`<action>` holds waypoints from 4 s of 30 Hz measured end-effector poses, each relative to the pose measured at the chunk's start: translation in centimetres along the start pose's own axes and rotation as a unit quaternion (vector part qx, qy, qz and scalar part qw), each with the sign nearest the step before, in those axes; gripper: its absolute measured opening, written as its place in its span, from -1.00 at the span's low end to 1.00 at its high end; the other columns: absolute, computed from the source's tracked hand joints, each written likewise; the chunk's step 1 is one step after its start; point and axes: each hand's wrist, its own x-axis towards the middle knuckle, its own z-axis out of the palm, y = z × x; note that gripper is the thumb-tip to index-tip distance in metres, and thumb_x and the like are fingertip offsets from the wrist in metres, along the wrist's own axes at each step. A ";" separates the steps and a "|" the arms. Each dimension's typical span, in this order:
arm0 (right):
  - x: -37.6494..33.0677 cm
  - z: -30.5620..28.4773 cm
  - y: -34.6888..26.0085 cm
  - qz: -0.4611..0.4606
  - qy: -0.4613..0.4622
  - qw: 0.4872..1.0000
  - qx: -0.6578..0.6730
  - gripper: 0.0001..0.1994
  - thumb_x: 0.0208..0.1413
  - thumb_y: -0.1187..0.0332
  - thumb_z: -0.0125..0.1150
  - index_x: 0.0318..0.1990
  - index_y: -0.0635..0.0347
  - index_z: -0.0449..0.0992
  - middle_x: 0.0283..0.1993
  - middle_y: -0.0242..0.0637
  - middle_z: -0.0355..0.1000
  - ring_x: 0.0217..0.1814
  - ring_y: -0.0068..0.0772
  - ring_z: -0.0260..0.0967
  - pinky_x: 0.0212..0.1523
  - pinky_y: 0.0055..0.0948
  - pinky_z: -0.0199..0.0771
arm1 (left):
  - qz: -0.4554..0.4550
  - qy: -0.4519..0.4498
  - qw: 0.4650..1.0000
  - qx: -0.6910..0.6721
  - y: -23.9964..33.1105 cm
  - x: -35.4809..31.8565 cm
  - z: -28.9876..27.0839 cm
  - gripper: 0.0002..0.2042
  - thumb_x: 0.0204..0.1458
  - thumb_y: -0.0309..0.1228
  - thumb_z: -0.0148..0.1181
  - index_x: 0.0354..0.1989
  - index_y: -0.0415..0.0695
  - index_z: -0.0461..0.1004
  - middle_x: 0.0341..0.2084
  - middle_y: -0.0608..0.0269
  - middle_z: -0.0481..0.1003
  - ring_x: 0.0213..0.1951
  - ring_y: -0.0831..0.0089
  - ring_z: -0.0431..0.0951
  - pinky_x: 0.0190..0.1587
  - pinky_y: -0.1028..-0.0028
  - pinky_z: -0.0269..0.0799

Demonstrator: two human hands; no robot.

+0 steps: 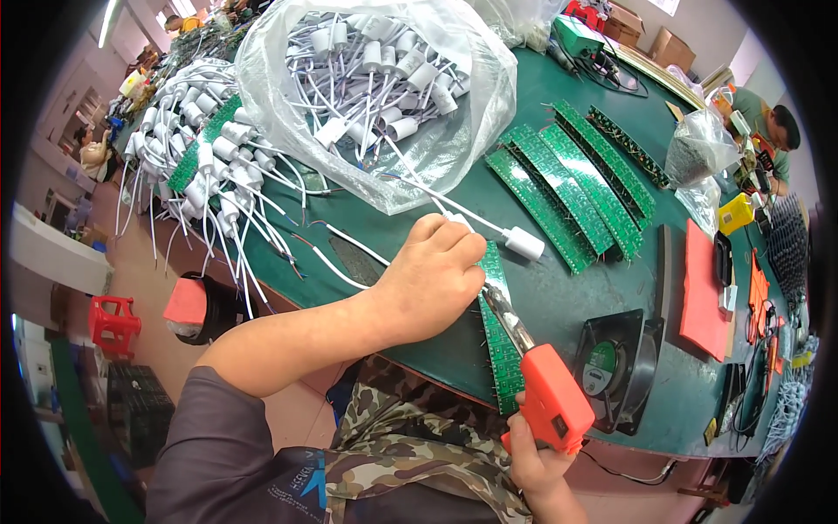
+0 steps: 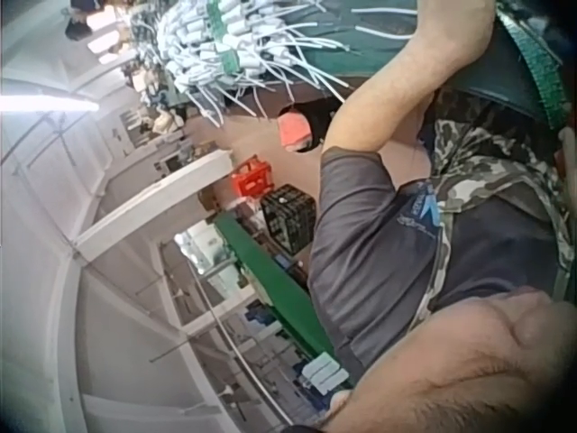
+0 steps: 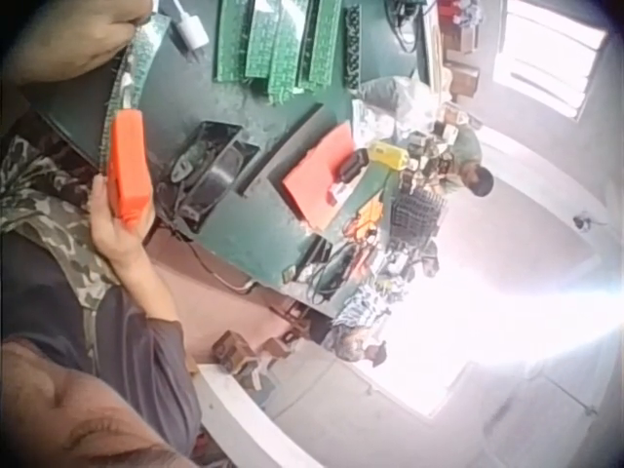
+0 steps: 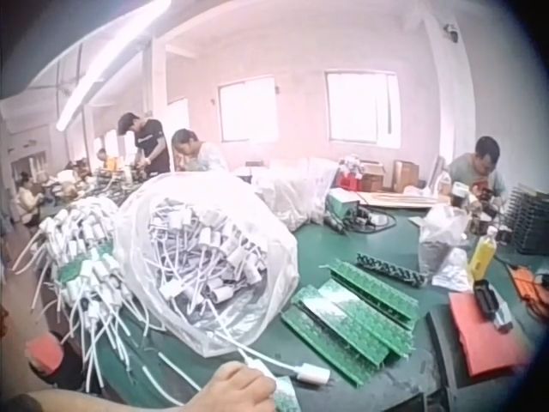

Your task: The person solders wires onto a circuit board with a soldering gun, lifts a bag of wired sockets from the floor onto the table, and solders the wired sockets onto circuit boards.

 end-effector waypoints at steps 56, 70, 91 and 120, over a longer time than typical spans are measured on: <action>-0.6 -0.7 -1.6 0.033 0.000 0.999 -0.004 -0.60 0.14 0.57 0.18 0.14 0.50 0.40 -0.42 -0.38 0.44 -0.39 -0.58 0.37 -0.17 -0.50 0.41 | -0.010 -0.067 0.998 -0.015 0.1 0.7 -0.7 -0.94 -0.27 -0.47 0.24 -0.59 -0.17 0.51 -0.30 0.18 0.43 -0.09 0.17 0.44 0.01 0.20 0.34; -1.2 -0.8 -1.7 0.022 -0.008 1.000 0.000 -0.59 0.13 0.62 0.13 0.16 0.51 0.38 -0.40 -0.31 0.45 -0.45 -0.57 0.36 -0.29 -0.51 0.41 | -0.010 -0.068 0.998 0.000 0.2 0.5 -0.8 -0.94 -0.23 -0.47 0.24 -0.59 -0.17 0.50 -0.26 0.20 0.44 -0.10 0.18 0.43 0.01 0.19 0.32; -2.5 -2.1 -1.2 -0.015 -0.019 1.000 -0.004 -0.58 0.12 0.69 0.13 0.17 0.51 0.37 -0.34 -0.27 0.48 -0.41 -0.55 0.40 -0.27 -0.51 0.44 | -0.158 -0.096 0.981 -0.051 1.1 -4.1 -2.6 -0.60 -0.15 -0.47 0.40 -0.09 -0.21 0.45 -0.27 0.10 0.40 -0.20 0.10 0.50 -0.17 0.21 0.48; -5.4 -4.0 -1.4 0.100 -0.098 0.990 -0.014 -0.75 0.27 0.47 0.09 0.05 0.33 0.51 -0.40 -0.36 0.40 -0.41 -0.48 0.35 -0.33 -0.47 0.39 | -0.043 -0.018 0.993 -0.109 -2.1 5.1 -2.3 -0.73 -0.05 -0.50 0.30 -0.14 -0.21 0.50 -0.10 0.04 0.50 -0.02 0.05 0.51 0.02 0.19 0.45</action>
